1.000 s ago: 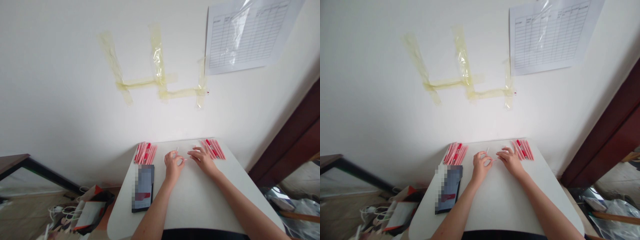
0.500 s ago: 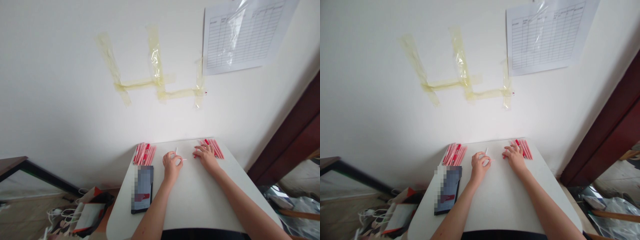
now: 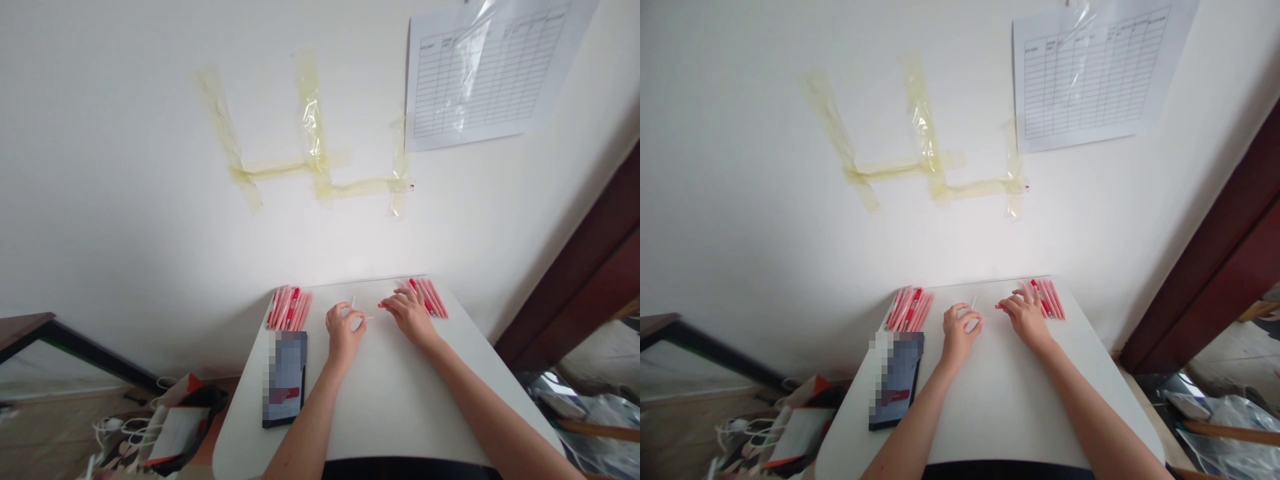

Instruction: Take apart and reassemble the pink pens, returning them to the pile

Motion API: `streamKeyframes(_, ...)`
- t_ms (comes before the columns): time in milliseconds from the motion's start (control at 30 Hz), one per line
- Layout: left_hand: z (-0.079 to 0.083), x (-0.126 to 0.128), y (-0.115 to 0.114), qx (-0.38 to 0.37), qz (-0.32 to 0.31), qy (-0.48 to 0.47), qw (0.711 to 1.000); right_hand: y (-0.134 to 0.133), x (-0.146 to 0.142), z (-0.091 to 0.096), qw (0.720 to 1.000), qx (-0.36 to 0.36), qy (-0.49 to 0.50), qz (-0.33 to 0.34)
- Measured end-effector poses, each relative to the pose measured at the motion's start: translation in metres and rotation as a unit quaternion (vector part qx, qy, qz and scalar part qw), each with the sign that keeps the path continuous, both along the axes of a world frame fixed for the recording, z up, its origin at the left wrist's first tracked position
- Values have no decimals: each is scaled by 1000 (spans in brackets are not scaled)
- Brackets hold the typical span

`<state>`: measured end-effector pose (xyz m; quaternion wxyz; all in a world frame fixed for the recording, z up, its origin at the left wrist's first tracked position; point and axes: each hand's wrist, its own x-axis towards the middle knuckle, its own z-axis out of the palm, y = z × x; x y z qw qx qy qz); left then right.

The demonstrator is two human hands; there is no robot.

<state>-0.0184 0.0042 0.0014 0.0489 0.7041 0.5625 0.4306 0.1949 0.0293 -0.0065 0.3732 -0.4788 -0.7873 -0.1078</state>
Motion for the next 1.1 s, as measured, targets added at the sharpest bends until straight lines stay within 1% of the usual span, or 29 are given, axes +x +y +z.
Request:
streamKeyframes(133,1,0,0,7,-1,-5,1000,-4,-2,3,1000,13,-1,7)
streamKeyframes(367,1,-1,2,19,7,-15,1000,-8,-4,5,1000,1,-12,16)
streamKeyframes(800,6,1,-1,3,4,-9,1000,-15,-11,13,998,-14,-31,57)
streamKeyframes(1100,2,1,-1,-1,-8,-6,1000,-17,-16,13,997,-10,-40,69)
